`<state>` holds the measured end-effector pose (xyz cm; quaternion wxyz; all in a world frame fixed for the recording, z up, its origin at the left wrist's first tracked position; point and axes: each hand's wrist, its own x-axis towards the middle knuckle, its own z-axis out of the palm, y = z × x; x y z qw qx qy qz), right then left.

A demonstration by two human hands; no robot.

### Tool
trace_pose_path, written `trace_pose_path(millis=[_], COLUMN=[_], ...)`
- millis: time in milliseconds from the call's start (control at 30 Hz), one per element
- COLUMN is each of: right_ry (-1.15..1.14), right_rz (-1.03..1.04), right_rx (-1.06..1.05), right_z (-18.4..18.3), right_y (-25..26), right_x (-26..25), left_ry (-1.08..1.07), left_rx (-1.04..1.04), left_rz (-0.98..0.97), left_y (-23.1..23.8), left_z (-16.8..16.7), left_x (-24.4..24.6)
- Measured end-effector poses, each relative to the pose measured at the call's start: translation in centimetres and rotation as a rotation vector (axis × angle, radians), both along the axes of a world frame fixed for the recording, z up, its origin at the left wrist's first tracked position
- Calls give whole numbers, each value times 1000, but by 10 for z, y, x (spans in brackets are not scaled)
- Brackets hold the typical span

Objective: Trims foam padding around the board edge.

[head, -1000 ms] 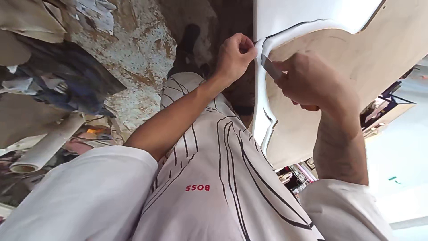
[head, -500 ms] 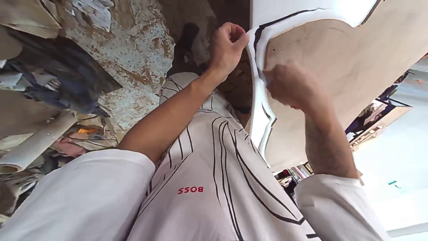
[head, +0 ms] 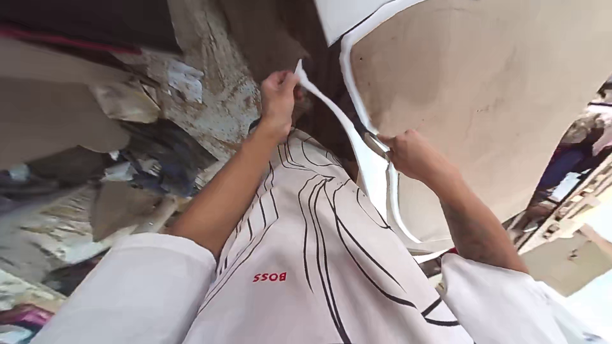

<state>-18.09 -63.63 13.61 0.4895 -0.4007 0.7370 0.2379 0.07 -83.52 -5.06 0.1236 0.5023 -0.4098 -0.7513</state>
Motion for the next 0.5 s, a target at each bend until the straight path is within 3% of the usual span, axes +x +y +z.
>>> trace_pose_path(millis=[167, 300, 400, 500], right_ry=[-141, -308, -249, -75], right_rz=[-217, -644, -1066, -1398], right_rx=[-366, -871, -1036, -1069], right_z=[27, 28, 5, -9], right_y=[33, 114, 146, 126], right_x=[11, 6, 26, 44], left_ry=[-49, -308, -239, -145], left_rx=[63, -352, -538, -648], left_rz=[32, -337, -453, -607], left_y=[-12, -47, -81, -127], left_z=[10, 13, 39, 59], left_x=[33, 45, 0, -94])
